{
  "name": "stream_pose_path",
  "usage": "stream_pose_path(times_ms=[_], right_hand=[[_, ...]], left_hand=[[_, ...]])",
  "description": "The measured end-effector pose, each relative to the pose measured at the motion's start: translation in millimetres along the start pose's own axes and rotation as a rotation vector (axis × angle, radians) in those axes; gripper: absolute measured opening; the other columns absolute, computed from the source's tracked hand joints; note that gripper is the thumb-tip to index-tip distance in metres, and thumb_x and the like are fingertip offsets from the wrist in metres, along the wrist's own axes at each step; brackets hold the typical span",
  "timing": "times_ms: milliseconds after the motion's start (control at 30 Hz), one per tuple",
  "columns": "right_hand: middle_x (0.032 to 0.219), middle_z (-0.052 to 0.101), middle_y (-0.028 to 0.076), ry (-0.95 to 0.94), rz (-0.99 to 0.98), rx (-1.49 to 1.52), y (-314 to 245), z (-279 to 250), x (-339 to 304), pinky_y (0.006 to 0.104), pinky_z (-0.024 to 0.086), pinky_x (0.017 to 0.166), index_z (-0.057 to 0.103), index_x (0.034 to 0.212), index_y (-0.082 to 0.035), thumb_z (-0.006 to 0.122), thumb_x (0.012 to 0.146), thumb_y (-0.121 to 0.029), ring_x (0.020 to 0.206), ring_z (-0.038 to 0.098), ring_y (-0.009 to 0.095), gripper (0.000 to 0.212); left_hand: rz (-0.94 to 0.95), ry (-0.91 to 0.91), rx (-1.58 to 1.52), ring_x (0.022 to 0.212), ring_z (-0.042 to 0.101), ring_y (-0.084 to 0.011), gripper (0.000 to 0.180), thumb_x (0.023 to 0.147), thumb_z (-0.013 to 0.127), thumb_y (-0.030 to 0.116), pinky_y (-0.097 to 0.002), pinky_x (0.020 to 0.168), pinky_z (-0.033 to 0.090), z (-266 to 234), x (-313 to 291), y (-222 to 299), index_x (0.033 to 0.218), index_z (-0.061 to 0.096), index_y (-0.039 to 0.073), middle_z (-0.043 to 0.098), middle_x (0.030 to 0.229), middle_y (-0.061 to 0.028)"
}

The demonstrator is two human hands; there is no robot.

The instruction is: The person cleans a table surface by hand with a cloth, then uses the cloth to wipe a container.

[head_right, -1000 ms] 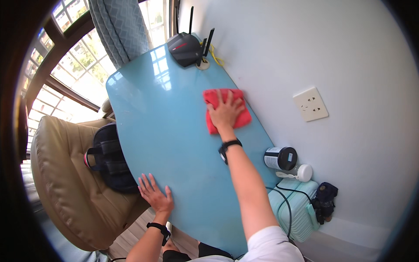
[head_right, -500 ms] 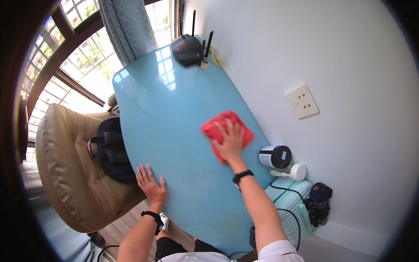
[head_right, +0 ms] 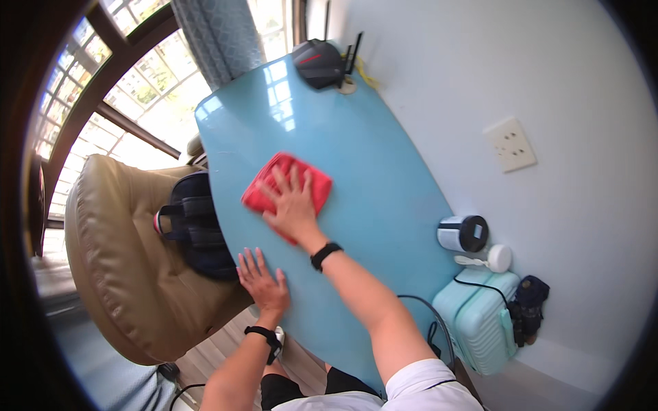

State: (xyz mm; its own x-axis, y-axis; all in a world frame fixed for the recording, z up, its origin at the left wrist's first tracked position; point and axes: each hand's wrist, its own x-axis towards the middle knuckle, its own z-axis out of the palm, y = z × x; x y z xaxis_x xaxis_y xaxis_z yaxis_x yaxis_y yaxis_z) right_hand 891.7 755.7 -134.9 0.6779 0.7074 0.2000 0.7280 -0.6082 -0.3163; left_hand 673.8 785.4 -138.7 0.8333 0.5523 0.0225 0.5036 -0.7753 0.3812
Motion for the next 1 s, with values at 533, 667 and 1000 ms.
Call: stream_pose_path(times_ms=[533, 667, 1000], right_hand=[[0.154, 0.039, 0.017, 0.120, 0.299, -0.341, 82.6, -29.6, 0.1, 0.0731, 0.027, 0.109, 0.050, 0.147, -0.032, 0.070, 0.083, -0.045, 0.135, 0.037, 0.054, 0.068], [0.162, 0.033, 0.013, -0.021, 0.053, -0.010, 19.8, -16.2, -26.4, 0.0680, 0.018, 0.120, 0.049, 0.150, -0.034, 0.072, 0.081, -0.042, 0.147, 0.029, 0.048, 0.074], [0.163, 0.030, 0.012, 0.107, 0.971, -0.508, 190.0, -63.0, -85.4, 0.0718, 0.023, 0.113, 0.033, 0.158, -0.043, 0.059, 0.094, -0.049, 0.144, 0.030, 0.051, 0.069]], left_hand=[[-0.010, -0.011, 0.046, 0.155, 0.016, -0.0440, 0.075, 0.092, 0.054, 0.033, -0.0572, 0.124, 0.012, -6.7, 1.1, -2.2, 0.158, 0.033, 0.002, 0.023, 0.166, -0.0237], [-0.030, -0.013, 0.028, 0.155, 0.017, -0.0427, 0.073, 0.093, 0.053, 0.030, -0.0567, 0.124, 0.012, -4.7, 1.9, -11.7, 0.158, 0.034, 0.003, 0.024, 0.166, -0.0221], [-0.021, 0.008, 0.017, 0.154, 0.018, -0.0439, 0.075, 0.093, 0.054, 0.035, -0.0582, 0.123, 0.013, 1.3, 1.1, -0.5, 0.157, 0.034, 0.002, 0.025, 0.165, -0.0241]])
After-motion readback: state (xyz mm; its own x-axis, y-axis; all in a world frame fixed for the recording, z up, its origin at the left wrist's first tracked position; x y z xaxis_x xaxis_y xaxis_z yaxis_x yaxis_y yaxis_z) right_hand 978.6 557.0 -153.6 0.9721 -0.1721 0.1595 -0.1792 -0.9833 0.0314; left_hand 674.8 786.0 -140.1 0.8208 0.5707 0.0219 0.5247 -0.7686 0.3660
